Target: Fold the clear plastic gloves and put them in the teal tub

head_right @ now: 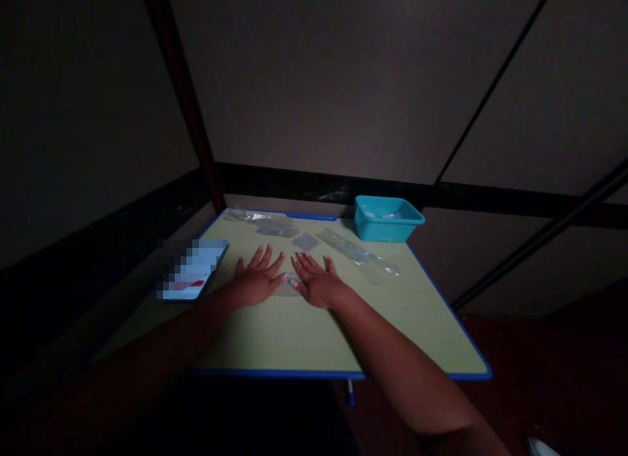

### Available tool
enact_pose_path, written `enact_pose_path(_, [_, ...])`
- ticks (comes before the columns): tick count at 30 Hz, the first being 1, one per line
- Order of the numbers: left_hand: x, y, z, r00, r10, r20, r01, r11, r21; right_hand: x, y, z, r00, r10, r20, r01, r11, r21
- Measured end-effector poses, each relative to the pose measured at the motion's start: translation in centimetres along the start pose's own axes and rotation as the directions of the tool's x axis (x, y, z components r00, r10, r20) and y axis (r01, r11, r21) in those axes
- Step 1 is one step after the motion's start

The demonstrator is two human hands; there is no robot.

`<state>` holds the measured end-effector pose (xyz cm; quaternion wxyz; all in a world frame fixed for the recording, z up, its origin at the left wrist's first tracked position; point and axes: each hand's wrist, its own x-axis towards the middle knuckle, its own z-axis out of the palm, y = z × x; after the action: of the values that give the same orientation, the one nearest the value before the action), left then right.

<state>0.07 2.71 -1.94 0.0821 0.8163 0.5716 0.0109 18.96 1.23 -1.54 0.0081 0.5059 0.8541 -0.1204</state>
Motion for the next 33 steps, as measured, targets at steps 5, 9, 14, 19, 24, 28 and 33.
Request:
enact_pose_path(5, [0.4, 0.1, -0.4, 0.966, 0.015, -0.257, -0.028, 0.999, -0.045, 0.0, 1.0, -0.8, 0.997, -0.013, -0.077, 0.017, 0.999, 0.048])
enact_pose_path(9, [0.7, -0.1, -1.6, 0.876, 0.148, -0.459, -0.246, 0.956, -0.162, -0.1, 1.9, -2.0, 0.963, 0.096, -0.253, -0.087, 0.995, 0.043])
enact_pose_path(14, [0.6, -0.7, -1.6, 0.864, 0.394, -0.313, -0.474, 0.847, -0.242, -0.2, 2.6, -2.6, 0.937, 0.246, -0.247, -0.250, 0.968, 0.014])
enact_pose_path(19, [0.9, -1.1, -0.4, 0.866, 0.468, -0.177, -0.500, 0.821, -0.274, 0.0, 1.8, -2.1, 0.947, 0.226, -0.229, -0.220, 0.974, 0.049])
enact_pose_path(24, [1.3, -1.2, -0.2, 0.869, 0.471, -0.154, -0.495, 0.821, -0.284, 0.4, 0.3, -1.6, 0.968, 0.153, -0.199, -0.148, 0.988, 0.042])
enact_pose_path(28, [1.2, -1.1, -0.6, 0.874, 0.468, -0.126, -0.484, 0.825, -0.293, -0.1, 0.3, -2.2, 0.973, 0.175, -0.151, -0.152, 0.976, 0.154])
enact_pose_path(33, [1.2, -1.1, -0.7, 0.881, 0.458, -0.117, -0.471, 0.826, -0.309, -0.6, 0.9, -2.9, 0.975, 0.218, -0.047, -0.207, 0.961, 0.183])
